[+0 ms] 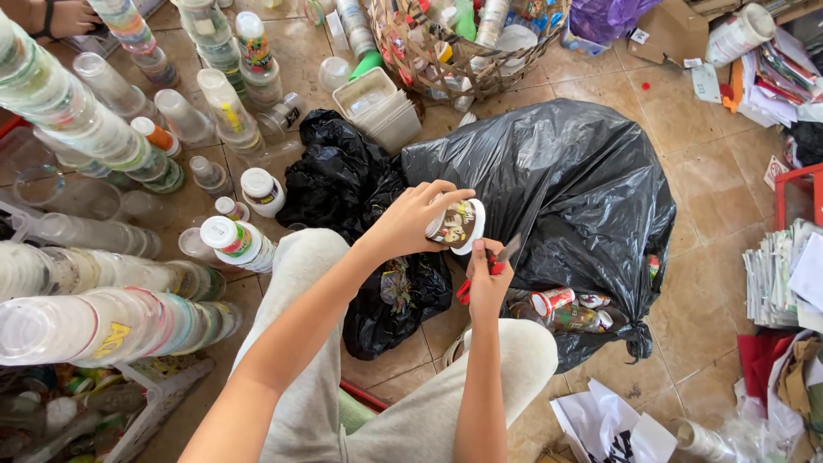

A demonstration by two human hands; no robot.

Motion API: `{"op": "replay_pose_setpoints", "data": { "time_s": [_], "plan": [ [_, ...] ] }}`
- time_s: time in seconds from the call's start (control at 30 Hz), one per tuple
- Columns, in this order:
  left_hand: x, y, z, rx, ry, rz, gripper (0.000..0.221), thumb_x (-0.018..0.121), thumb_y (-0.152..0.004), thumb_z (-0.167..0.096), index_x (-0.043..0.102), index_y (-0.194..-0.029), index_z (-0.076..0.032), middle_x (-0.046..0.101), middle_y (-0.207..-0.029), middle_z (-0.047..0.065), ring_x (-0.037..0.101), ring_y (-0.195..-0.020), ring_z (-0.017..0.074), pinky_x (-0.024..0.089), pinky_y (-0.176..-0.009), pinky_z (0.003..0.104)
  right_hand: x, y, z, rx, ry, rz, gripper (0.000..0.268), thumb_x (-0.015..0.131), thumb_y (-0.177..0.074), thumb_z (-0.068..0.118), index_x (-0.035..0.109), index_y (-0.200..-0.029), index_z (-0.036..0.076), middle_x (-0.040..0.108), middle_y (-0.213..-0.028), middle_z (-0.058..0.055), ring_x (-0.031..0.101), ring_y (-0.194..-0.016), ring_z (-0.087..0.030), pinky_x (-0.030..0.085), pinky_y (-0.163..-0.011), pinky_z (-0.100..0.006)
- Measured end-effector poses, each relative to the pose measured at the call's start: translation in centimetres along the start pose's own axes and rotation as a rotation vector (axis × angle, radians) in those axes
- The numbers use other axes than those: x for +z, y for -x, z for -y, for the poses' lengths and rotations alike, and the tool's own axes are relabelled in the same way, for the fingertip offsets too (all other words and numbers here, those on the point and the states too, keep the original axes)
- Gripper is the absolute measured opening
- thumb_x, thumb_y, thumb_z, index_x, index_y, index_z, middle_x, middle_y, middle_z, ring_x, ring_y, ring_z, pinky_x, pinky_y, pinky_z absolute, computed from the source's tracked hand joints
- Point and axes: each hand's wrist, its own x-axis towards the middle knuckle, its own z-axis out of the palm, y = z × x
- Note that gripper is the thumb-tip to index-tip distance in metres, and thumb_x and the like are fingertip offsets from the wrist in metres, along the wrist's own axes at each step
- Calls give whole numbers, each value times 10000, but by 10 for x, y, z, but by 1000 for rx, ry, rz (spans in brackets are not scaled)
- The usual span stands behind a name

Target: The person sits on a low stool and uses a red utility knife to cut the plastic lids and labels off several small plastic containers. They hold each container in their left hand and cut around the rim with the knife in their right hand, then place the modified containers on the floor.

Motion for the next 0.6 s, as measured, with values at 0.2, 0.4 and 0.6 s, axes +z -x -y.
{"op": "replay_pose_setpoints", "data": {
  "time_s": [0.2,0.4,0.6],
  "plan": [
    [6,4,0,-92,630,-163,1148,1000,-610,-308,371,-1566,-224,560,-1391,37,552,-1323,302,430,-1107,495,-17,-6,2,221,-600,108,158,583,-1071,212,582,-924,153,324,-552,88,318,-415,-17,305,-437,-141],
    [24,0,-20,-116,826,-172,1233,1031,-513,-334,372,-1541,-162,591,-1358,134,549,-1320,376,410,-1120,556,-12,0,7,108,-397,47,164,557,-1078,157,585,-922,115,464,-552,-20,332,-422,-26,292,-433,-145],
    [33,-8,-18,-162,759,-173,1203,1022,-492,-357,294,-1411,-88,602,-1265,259,584,-1229,493,454,-1050,622,-31,-10,-18,-92,-211,34,189,588,-1041,98,609,-867,28,538,-533,-121,377,-359,-70,314,-403,-175]
  ]
}}
